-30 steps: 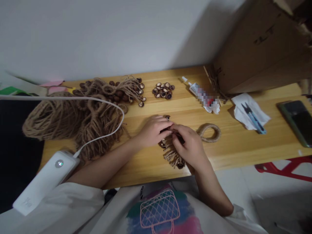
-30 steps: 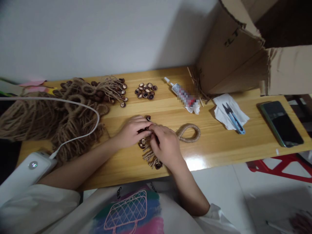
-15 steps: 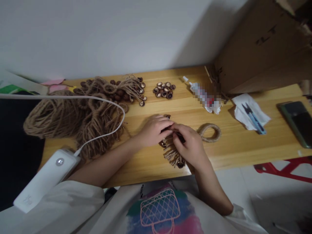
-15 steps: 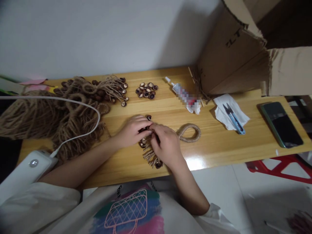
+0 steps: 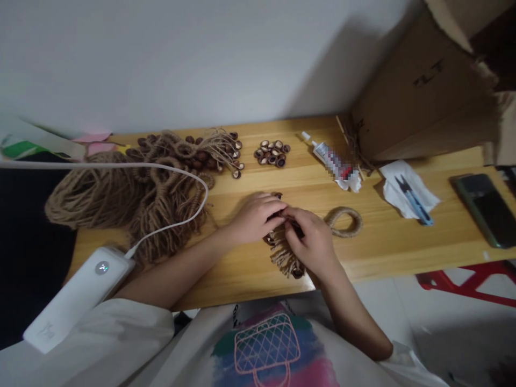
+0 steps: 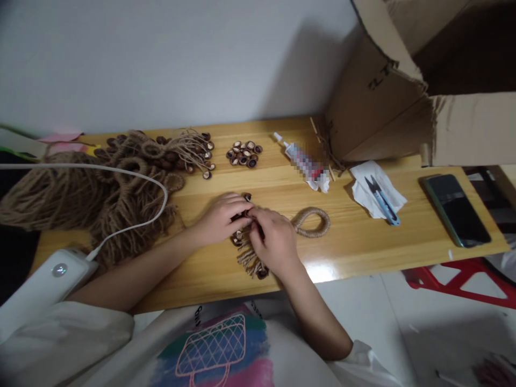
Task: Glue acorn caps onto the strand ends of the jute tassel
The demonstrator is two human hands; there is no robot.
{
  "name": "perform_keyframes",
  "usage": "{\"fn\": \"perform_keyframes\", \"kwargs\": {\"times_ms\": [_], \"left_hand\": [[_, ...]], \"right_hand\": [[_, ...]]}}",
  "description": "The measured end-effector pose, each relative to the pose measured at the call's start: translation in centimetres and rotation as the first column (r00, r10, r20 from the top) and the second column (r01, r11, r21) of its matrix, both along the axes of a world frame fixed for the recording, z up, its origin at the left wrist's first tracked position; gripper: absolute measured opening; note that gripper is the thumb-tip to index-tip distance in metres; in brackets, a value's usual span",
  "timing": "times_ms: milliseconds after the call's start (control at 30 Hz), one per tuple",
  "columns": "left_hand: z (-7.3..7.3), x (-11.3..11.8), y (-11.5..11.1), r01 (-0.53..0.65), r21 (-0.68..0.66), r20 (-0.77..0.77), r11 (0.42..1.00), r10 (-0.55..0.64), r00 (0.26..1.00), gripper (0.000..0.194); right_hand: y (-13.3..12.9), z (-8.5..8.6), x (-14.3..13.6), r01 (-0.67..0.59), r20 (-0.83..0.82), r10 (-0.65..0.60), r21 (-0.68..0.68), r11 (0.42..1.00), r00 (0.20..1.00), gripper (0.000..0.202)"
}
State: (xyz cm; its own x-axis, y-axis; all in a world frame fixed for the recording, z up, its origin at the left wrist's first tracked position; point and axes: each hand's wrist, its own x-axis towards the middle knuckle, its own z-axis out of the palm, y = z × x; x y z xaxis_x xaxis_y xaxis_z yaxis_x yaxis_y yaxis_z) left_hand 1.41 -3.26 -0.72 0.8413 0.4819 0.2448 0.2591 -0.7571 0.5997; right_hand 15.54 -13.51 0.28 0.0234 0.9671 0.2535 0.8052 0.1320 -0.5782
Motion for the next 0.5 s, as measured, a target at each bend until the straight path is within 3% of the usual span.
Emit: {"fn": "perform_keyframes", "kwargs": {"times_ms": [233,500], "left_hand": [[0.5,-0.1,0.0,-0.014,-0.008,-0.075,1.000,0.014,0.997,0.012],[0.1,0.0,-0.6,-0.112,-0.039,0.015,0.993,0.113,0.993,0.011]], "right_hand": [[0.0,0.0,-0.3,0.050,0.028,-0.050,-0.005,0.999,0.998,0.022],[1.1,0.0,-0.1,-0.026,0.116,0.019,0.055,0.998,0.993,0.025]]}}
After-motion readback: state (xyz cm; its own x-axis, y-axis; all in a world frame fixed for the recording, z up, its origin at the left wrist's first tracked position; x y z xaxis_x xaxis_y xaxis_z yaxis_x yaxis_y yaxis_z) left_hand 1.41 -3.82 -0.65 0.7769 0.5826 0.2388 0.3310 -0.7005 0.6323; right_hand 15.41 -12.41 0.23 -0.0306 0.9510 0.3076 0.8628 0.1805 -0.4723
